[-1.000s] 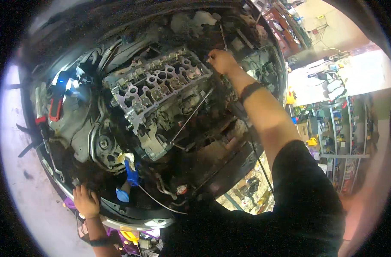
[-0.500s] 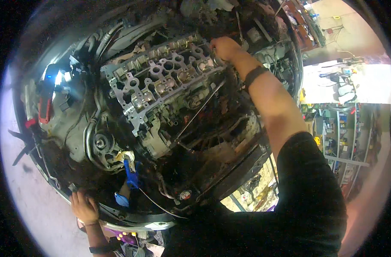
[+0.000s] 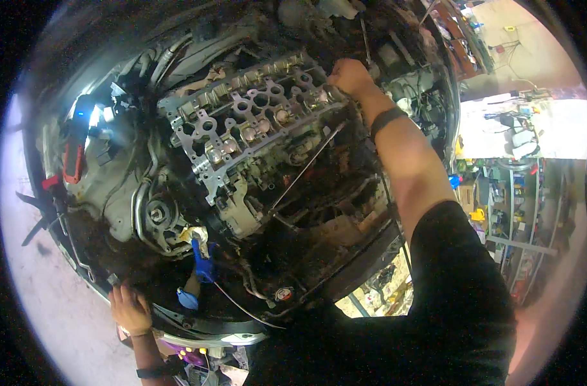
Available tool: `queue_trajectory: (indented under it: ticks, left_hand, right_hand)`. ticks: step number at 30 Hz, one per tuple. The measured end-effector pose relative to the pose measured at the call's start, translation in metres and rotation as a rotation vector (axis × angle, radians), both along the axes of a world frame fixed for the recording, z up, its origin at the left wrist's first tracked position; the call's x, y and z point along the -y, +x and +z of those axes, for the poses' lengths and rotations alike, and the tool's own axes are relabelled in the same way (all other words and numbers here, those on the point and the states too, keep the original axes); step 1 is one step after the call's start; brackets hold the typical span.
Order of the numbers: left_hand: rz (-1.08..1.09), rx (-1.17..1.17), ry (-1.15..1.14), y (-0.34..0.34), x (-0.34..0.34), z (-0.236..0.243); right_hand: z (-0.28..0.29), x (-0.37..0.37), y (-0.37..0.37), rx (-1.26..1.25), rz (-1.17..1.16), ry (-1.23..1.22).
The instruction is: The recorder is using a torque wrench to tighten bolts on a cylinder head while repairing an automobile engine.
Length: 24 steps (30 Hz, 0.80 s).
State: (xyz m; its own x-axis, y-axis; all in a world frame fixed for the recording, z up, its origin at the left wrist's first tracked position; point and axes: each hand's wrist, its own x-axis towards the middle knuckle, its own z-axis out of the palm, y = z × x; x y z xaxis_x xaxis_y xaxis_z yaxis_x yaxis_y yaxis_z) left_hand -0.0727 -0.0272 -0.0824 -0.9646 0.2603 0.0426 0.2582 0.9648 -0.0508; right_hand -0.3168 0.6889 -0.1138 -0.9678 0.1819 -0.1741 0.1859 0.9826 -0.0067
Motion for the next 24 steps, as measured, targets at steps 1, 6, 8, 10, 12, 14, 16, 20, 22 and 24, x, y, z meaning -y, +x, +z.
queue_trajectory:
  ticks: [1, 6, 8, 10, 12, 14, 16, 20, 22, 24]
  left_hand:
    - [-0.007, 0.004, 0.006, 0.0, -0.001, 0.0]
    - [-0.043, -0.039, -0.007, 0.002, 0.005, -0.003]
    - [-0.041, -0.018, 0.014, 0.001, 0.002, -0.001]
    - [-0.021, -0.001, 0.016, 0.001, -0.002, 0.002]
    - [0.02, 0.025, 0.001, 0.001, -0.003, 0.003]
    - [-0.017, -0.021, 0.011, -0.001, -0.002, 0.002]
    - [-0.024, -0.044, -0.016, 0.003, 0.003, 0.0]
    - [-0.033, -0.04, 0.027, 0.001, 0.003, 0.002]
    - [-0.029, -0.034, 0.034, -0.001, 0.001, 0.003]
    - [-0.029, -0.039, 0.032, 0.0, 0.003, 0.001]
  right_hand:
    - [0.007, 0.002, 0.002, -0.056, -0.002, -0.041]
    - [0.014, 0.052, 0.021, -0.347, 0.214, -0.466]
    - [0.022, 0.108, 0.03, -0.246, 0.257, -0.433]
    - [-0.001, 0.128, 0.027, -0.174, 0.313, -0.415]
    - [-0.006, 0.142, 0.027, -0.052, 0.323, -0.365]
    - [-0.019, 0.147, 0.024, -0.031, 0.368, -0.335]
    - [-0.021, 0.157, 0.021, 0.015, 0.362, -0.303]
    - [-0.028, 0.156, 0.014, 0.057, 0.459, -0.265]
    - [-0.035, 0.148, 0.009, 0.03, 0.464, -0.297]
    - [-0.035, 0.146, 0.006, 0.084, 0.452, -0.288]
